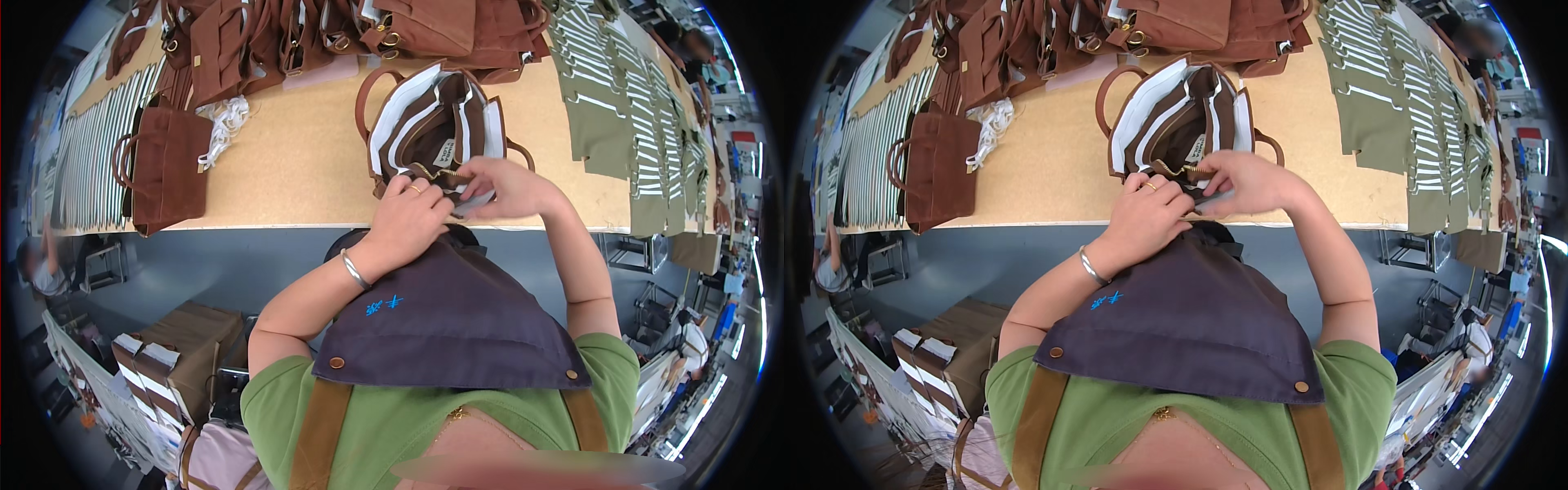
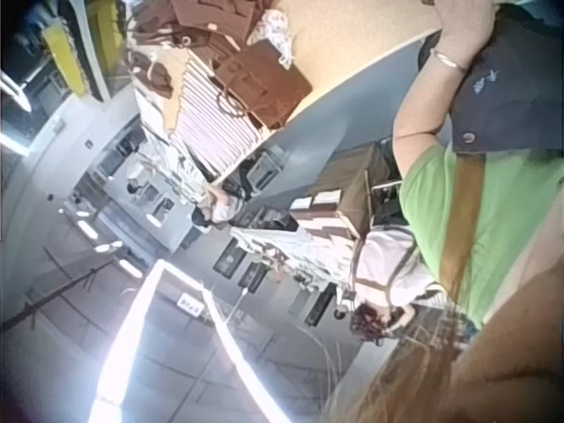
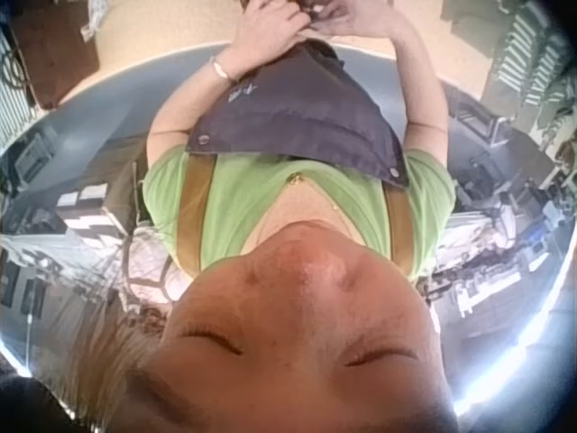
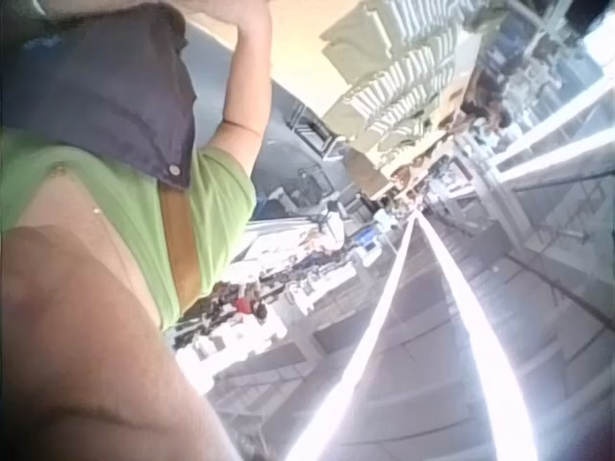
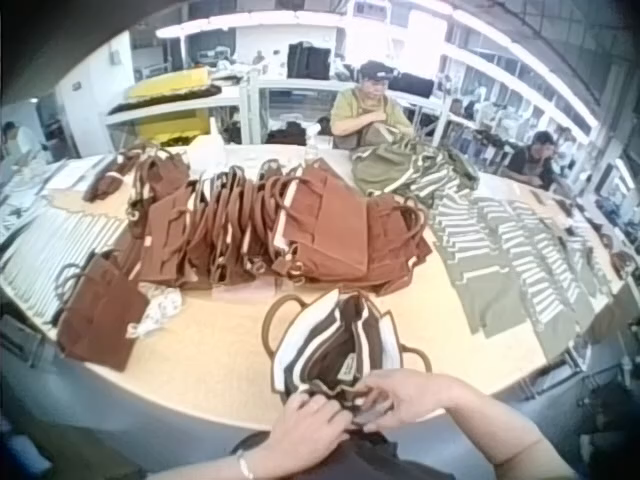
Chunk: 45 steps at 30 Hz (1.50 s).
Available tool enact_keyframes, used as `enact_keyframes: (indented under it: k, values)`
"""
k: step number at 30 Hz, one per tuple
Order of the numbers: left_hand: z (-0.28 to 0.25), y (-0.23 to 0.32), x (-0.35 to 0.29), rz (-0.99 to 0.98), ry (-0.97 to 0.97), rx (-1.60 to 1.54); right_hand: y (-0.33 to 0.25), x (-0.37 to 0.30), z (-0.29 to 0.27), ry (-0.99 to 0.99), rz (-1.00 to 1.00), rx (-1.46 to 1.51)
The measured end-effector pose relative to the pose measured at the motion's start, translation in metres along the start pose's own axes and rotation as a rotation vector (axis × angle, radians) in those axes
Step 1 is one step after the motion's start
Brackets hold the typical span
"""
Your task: Inspecting and assembling brown leather handbags at a production table.
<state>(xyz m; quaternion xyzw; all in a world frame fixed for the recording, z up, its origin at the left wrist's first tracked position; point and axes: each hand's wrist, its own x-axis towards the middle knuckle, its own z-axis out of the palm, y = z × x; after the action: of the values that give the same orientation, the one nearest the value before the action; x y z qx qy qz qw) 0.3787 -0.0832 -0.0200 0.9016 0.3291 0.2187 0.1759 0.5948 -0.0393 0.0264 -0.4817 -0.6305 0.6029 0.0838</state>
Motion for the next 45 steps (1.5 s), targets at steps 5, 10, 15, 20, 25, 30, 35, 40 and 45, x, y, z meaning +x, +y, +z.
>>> enact_keyframes:
  k: [5,10,15,20,25,30,35,40,45]
  values:
    - [0.017,-0.004,0.000,-0.115,0.142,0.154,0.008,-0.001,0.014,0.071,-0.115,-0.495]
    - [-0.041,-0.003,0.022,-0.132,0.079,0.085,-0.046,-0.001,-0.021,0.092,-0.178,-0.392]
    - [-0.060,-0.007,0.028,-0.128,0.047,-0.040,-0.071,-0.002,-0.040,-0.155,-0.004,-0.219]
    - [-0.068,-0.001,0.041,-0.135,0.118,-0.076,-0.074,0.009,-0.061,-0.092,0.226,0.121]
    - [-0.074,-0.008,0.043,-0.122,0.130,-0.145,-0.063,0.018,-0.063,-0.167,0.061,-0.102]
    - [-0.077,-0.009,0.038,-0.171,0.067,-0.184,-0.058,0.032,-0.063,-0.165,0.167,-0.246]
    - [-0.073,-0.017,0.035,-0.175,0.132,-0.208,-0.058,0.034,-0.061,-0.195,0.031,0.060]
    - [-0.070,-0.021,0.032,-0.184,0.138,-0.238,-0.061,0.036,-0.054,-0.211,0.069,0.123]
    - [-0.072,-0.021,0.032,-0.189,0.096,-0.236,-0.057,0.042,-0.053,-0.218,0.157,-0.188]
